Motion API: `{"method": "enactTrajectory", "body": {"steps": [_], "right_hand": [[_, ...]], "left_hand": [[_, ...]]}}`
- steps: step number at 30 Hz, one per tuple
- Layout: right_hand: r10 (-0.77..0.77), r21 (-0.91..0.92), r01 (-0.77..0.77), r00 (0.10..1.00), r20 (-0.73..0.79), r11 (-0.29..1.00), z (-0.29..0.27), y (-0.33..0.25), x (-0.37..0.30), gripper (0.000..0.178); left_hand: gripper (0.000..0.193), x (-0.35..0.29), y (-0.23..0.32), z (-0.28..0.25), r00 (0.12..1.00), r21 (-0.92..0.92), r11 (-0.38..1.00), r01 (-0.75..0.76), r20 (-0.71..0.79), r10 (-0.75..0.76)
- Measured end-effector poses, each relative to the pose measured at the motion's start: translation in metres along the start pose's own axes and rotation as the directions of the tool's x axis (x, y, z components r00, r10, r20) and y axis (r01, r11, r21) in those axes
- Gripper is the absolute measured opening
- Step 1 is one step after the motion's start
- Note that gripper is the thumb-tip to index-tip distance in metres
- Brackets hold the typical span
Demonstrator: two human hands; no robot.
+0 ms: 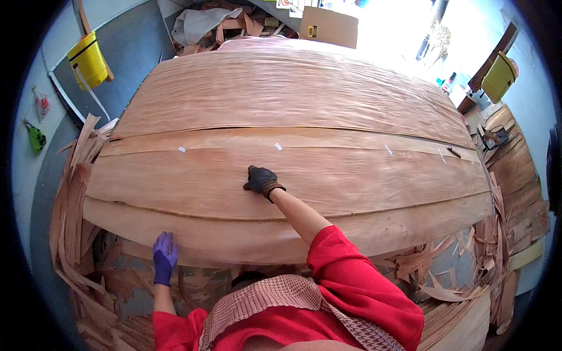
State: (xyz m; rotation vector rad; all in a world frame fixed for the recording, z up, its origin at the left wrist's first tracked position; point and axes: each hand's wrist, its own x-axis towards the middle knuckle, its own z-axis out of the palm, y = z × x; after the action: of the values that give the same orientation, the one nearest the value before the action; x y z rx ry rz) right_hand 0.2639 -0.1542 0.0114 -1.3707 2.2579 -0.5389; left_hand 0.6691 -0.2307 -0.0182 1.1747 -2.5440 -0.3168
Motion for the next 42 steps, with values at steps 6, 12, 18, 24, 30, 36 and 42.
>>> {"method": "enactTrajectory", "body": {"steps": [6,12,18,24,30,36,42], "right_hand": [[0.003,-0.108,-0.005,1.000,-0.022,0.994,0.004,0.001,0.009,0.047],[0.115,-0.176,-0.103,0.992,0.058,0.979,-0.001,-0.003,0.009,0.050],[0.205,-0.330,-0.217,0.976,-0.071,0.919,0.015,-0.021,0.012,0.048],[0.408,-0.268,-0.469,0.877,-0.253,0.842,0.026,-0.023,-0.018,0.036],[0.058,-0.312,-0.222,0.886,-0.459,0.924,0.028,-0.069,0.022,0.022],[-0.335,0.127,0.515,0.705,-0.625,0.847,0.002,-0.290,0.100,0.030],[-0.296,0.221,0.691,0.545,-0.784,0.688,-0.016,-0.388,0.184,0.037]], "left_hand": [[0.033,-0.032,-0.037,0.001,0.996,-0.137,0.989,0.054,-0.064,-0.063],[0.029,-0.002,-0.075,-0.029,0.995,-0.422,0.906,-0.043,-0.104,-0.002],[0.027,0.024,-0.148,-0.077,0.970,-0.377,0.900,-0.218,-0.188,0.156],[0.026,0.021,-0.193,-0.113,0.966,-0.400,0.895,-0.198,-0.237,0.107],[0.027,0.025,-0.233,-0.120,0.965,-0.387,0.906,-0.173,-0.251,0.077],[0.028,0.102,-0.200,-0.155,0.925,-0.292,0.906,-0.306,-0.315,0.211],[0.026,0.201,-0.151,-0.230,0.816,-0.215,0.857,-0.468,-0.476,0.327]]}}
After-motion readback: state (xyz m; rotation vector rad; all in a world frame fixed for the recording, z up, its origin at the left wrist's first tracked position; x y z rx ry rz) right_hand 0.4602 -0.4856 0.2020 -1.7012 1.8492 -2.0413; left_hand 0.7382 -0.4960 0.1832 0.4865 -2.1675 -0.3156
